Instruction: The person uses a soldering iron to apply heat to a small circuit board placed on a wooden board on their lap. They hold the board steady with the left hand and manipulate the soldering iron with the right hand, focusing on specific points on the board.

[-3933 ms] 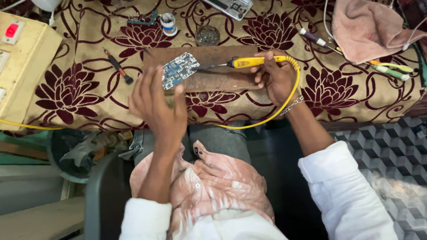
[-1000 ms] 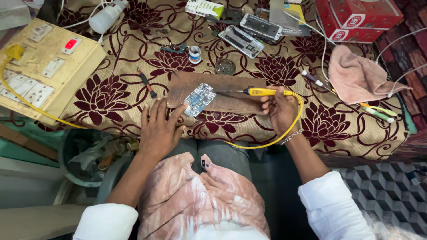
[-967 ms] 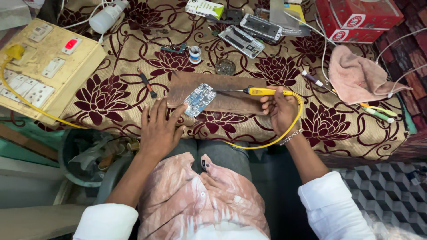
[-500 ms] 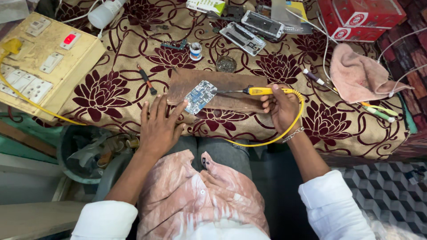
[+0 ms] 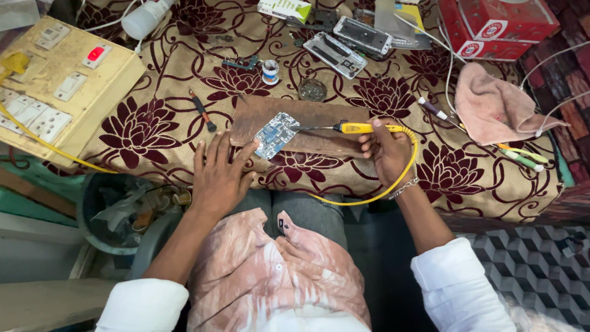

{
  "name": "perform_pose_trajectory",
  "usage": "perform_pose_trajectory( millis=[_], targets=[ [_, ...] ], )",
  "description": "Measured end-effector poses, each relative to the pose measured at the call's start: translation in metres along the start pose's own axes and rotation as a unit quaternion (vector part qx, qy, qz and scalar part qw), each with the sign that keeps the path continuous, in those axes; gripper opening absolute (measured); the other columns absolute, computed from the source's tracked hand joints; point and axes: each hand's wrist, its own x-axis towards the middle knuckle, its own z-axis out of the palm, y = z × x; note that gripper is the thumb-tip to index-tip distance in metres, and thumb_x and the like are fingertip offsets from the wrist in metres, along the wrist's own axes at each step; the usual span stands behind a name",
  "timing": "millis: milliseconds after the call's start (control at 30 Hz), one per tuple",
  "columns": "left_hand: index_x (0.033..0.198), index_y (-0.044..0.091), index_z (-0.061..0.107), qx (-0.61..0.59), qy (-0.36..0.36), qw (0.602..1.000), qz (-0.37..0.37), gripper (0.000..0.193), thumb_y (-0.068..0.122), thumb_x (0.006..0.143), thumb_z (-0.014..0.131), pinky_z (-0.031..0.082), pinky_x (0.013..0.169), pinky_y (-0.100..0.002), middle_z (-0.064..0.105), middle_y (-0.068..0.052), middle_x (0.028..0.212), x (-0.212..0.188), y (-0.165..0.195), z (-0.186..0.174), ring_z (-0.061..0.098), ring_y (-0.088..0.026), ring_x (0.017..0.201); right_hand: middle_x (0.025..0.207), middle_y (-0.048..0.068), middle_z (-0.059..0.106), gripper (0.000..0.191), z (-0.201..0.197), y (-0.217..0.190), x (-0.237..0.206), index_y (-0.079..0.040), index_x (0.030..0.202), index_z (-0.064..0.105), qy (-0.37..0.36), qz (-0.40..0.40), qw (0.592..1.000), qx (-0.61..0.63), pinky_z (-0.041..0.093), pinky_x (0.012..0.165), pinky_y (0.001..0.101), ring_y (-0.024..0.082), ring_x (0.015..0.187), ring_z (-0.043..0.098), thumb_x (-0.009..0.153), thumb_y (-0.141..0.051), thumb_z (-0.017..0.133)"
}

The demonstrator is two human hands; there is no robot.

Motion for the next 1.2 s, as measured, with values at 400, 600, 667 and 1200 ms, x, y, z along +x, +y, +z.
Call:
perform_pose_trajectory(
  millis=[400, 600, 667, 1200],
  targets=[
    [0.154, 0.034, 0.04, 0.006, -0.012, 1.0, -0.006, 0.074, 0.044, 0.088, 0.071, 0.022, 0.119, -0.061, 0.044, -0.026, 0.152, 0.002, 0.002, -0.0041, 0.038, -0.04, 0.146, 0.086, 0.006, 0.068, 0.024, -0.0033, 0.0035, -0.0003, -0.001, 0.117, 0.067, -0.007, 0.004, 0.999, -0.037, 0.051, 0.061, 0.0228, 0.011, 0.071, 0.062, 0.104, -0.021, 0.067],
    [0.154, 0.032, 0.041, 0.006, -0.009, 1.0, -0.003, 0.073, 0.043, 0.088, 0.071, 0.023, 0.118, -0.062, 0.045, -0.027, 0.15, 0.0018, 0.0034, -0.005, 0.038, -0.041, 0.145, 0.087, 0.006, 0.069, 0.026, -0.0027, 0.0026, -0.001, -0.001, 0.119, 0.068, -0.016, -0.008, 0.999, -0.042, 0.051, 0.061, 0.0232, 0.011, 0.072, 0.062, 0.103, -0.021, 0.068],
    [0.154, 0.032, 0.041, 0.002, -0.004, 1.0, -0.002, 0.073, 0.043, 0.088, 0.071, 0.022, 0.118, -0.062, 0.045, -0.027, 0.151, 0.0016, 0.0038, -0.0047, 0.038, -0.041, 0.146, 0.088, 0.007, 0.069, 0.025, -0.0035, 0.0019, -0.0025, -0.001, 0.119, 0.068, -0.02, -0.009, 0.999, -0.042, 0.051, 0.063, 0.0233, 0.011, 0.074, 0.062, 0.103, -0.02, 0.067],
    [0.156, 0.031, 0.038, 0.008, -0.015, 1.0, -0.003, 0.073, 0.042, 0.091, 0.068, 0.021, 0.118, -0.063, 0.044, -0.029, 0.151, 0.0015, 0.0023, -0.0018, 0.037, -0.042, 0.146, 0.089, 0.013, 0.071, 0.023, -0.0086, 0.0024, -0.0017, 0.002, 0.116, 0.068, -0.06, -0.035, 0.998, -0.002, 0.055, 0.065, 0.0261, 0.015, 0.074, 0.066, 0.105, -0.017, 0.063]
  ],
)
